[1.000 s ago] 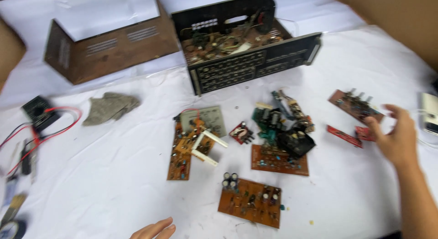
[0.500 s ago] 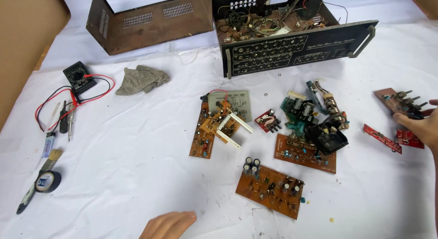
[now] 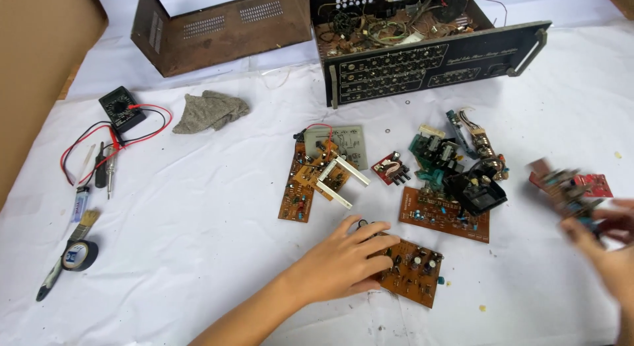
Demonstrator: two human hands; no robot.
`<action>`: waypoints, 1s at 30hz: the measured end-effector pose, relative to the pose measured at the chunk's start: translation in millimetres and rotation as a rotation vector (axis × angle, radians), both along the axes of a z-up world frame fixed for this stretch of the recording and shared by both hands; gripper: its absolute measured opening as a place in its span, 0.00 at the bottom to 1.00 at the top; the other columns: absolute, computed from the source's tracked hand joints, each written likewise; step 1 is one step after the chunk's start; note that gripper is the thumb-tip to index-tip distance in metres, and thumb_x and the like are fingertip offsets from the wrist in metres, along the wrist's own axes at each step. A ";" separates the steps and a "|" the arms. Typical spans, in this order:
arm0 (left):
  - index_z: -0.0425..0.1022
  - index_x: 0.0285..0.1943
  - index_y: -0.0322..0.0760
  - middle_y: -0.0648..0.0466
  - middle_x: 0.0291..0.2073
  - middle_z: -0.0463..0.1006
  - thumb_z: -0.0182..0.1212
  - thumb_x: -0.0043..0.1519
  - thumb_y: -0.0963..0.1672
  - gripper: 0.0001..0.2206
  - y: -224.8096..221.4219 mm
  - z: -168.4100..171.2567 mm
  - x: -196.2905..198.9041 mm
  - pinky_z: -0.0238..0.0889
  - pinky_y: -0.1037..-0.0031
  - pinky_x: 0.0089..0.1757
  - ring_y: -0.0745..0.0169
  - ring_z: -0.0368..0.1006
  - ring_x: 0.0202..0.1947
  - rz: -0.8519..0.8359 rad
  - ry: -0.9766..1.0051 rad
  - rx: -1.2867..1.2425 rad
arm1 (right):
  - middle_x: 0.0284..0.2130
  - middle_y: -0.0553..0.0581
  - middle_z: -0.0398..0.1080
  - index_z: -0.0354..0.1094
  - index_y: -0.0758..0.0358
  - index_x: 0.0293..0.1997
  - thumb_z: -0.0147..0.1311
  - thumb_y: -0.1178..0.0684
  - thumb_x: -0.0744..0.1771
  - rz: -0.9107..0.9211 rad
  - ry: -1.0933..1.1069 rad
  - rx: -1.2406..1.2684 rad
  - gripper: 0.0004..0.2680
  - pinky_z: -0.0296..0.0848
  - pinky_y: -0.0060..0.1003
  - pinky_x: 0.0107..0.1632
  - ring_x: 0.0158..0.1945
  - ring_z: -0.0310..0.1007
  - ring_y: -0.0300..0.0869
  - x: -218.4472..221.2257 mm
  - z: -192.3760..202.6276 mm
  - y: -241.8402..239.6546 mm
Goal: Sorting and organizing various electronic circuit boards on a workspace
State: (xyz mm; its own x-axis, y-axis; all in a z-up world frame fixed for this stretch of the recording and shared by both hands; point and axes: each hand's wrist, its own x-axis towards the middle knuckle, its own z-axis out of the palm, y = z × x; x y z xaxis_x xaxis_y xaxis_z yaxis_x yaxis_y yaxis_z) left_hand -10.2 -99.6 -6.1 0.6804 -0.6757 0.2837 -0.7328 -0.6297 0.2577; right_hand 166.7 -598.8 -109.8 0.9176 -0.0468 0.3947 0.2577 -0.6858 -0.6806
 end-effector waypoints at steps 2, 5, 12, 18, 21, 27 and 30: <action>0.76 0.49 0.39 0.47 0.64 0.71 0.69 0.60 0.49 0.14 -1.4 -13.6 12.3 0.52 0.38 0.62 0.43 0.58 0.72 -0.049 0.017 0.022 | 0.53 0.67 0.68 0.56 0.71 0.68 0.68 0.56 0.63 0.007 0.004 0.023 0.27 0.62 0.47 0.58 0.49 0.68 0.50 -68.5 43.3 67.9; 0.78 0.50 0.40 0.49 0.53 0.77 0.65 0.62 0.51 0.15 1.3 -23.3 18.2 0.58 0.48 0.55 0.48 0.63 0.66 -0.077 0.094 -0.011 | 0.48 0.65 0.72 0.60 0.70 0.61 0.71 0.50 0.61 -0.155 0.273 -0.073 0.26 0.65 0.52 0.54 0.48 0.71 0.55 -109.8 70.1 113.5; 0.80 0.40 0.38 0.53 0.41 0.76 0.66 0.64 0.49 0.11 -8.9 -23.8 3.9 0.57 0.54 0.48 0.49 0.67 0.51 0.161 0.009 0.012 | 0.52 0.61 0.77 0.70 0.67 0.65 0.66 0.34 0.63 -0.321 0.166 -0.413 0.30 0.61 0.62 0.56 0.58 0.69 0.61 -110.1 50.9 113.5; 0.69 0.57 0.35 0.50 0.42 0.77 0.69 0.60 0.52 0.24 -13.0 -25.3 -0.9 0.57 0.57 0.47 0.48 0.65 0.49 0.193 0.010 -0.003 | 0.58 0.68 0.70 0.67 0.72 0.67 0.65 0.38 0.66 -0.318 0.091 -0.321 0.28 0.56 0.66 0.57 0.57 0.65 0.65 -123.0 65.2 132.7; 0.73 0.55 0.35 0.51 0.43 0.76 0.69 0.61 0.52 0.22 -12.7 -32.3 1.5 0.58 0.59 0.45 0.50 0.65 0.48 0.189 -0.003 0.000 | 0.60 0.74 0.66 0.65 0.80 0.67 0.65 0.52 0.68 -0.142 -0.154 -0.249 0.23 0.59 0.59 0.61 0.58 0.65 0.64 -143.5 64.0 148.8; 0.75 0.51 0.36 0.53 0.40 0.76 0.66 0.62 0.51 0.17 -11.9 -38.1 5.0 0.58 0.62 0.42 0.53 0.67 0.45 0.172 -0.015 -0.032 | 0.58 0.57 0.69 0.66 0.57 0.61 0.62 0.41 0.61 0.341 0.091 -0.273 0.23 0.62 0.49 0.63 0.62 0.67 0.48 -160.2 61.2 201.6; 0.76 0.51 0.36 0.54 0.40 0.77 0.65 0.63 0.49 0.15 -10.9 -37.0 6.4 0.58 0.62 0.41 0.54 0.68 0.45 0.173 0.005 -0.073 | 0.59 0.48 0.69 0.65 0.49 0.64 0.61 0.37 0.62 0.392 0.185 -0.344 0.24 0.66 0.46 0.56 0.60 0.67 0.44 -157.8 56.7 215.6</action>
